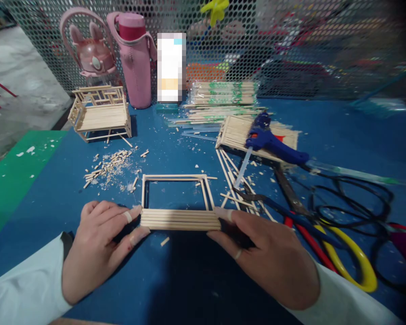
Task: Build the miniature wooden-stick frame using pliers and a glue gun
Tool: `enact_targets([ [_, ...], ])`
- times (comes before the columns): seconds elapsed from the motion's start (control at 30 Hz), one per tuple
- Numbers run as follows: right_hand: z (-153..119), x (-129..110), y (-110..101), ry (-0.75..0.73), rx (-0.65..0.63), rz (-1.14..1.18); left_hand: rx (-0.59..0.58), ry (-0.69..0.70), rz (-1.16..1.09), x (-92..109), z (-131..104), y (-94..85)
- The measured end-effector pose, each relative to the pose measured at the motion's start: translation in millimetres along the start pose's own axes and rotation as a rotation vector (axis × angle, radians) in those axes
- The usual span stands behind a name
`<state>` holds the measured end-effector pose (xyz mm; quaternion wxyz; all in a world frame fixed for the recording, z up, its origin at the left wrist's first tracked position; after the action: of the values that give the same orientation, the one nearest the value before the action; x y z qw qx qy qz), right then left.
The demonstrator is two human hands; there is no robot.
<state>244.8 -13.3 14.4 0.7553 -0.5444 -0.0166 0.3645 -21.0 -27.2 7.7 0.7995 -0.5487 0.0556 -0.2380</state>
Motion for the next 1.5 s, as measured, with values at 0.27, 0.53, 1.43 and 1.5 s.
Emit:
enact_targets([
  [0.27, 4.6, -3.8, 0.9, 0.206, -0.028, 0.078, -0.085, -0.118, -0.140, 0.5, 0.8, 2.3],
  [0.53, 5.1, 2.8, 2.0, 0.351, -0.039, 0.174, -0.075, -0.231, -0.053, 0.3, 2.5, 1.0],
  [1.43, 33.9, -14.9, -9.3, -0.264, -0.051, 0.019, -0.012, -0.062, -0.008, 0.1, 3.5, -4.3],
  [1.5, 37.8, -22.7, 2.2, -0.318, -0.108, -0.028, -0.014, -0.006, 0.088, 2.5, 3.5, -3.6],
])
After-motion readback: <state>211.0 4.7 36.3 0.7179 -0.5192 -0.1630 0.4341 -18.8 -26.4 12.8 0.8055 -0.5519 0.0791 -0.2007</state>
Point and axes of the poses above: each hand's wrist, its own z-axis towards the middle knuckle, its own y-axis out of the palm, x = y × z, the point moved 1 cm from there along z, towards the middle knuckle, and after that the axes turned 10 degrees about z, right-handed, at the moved point
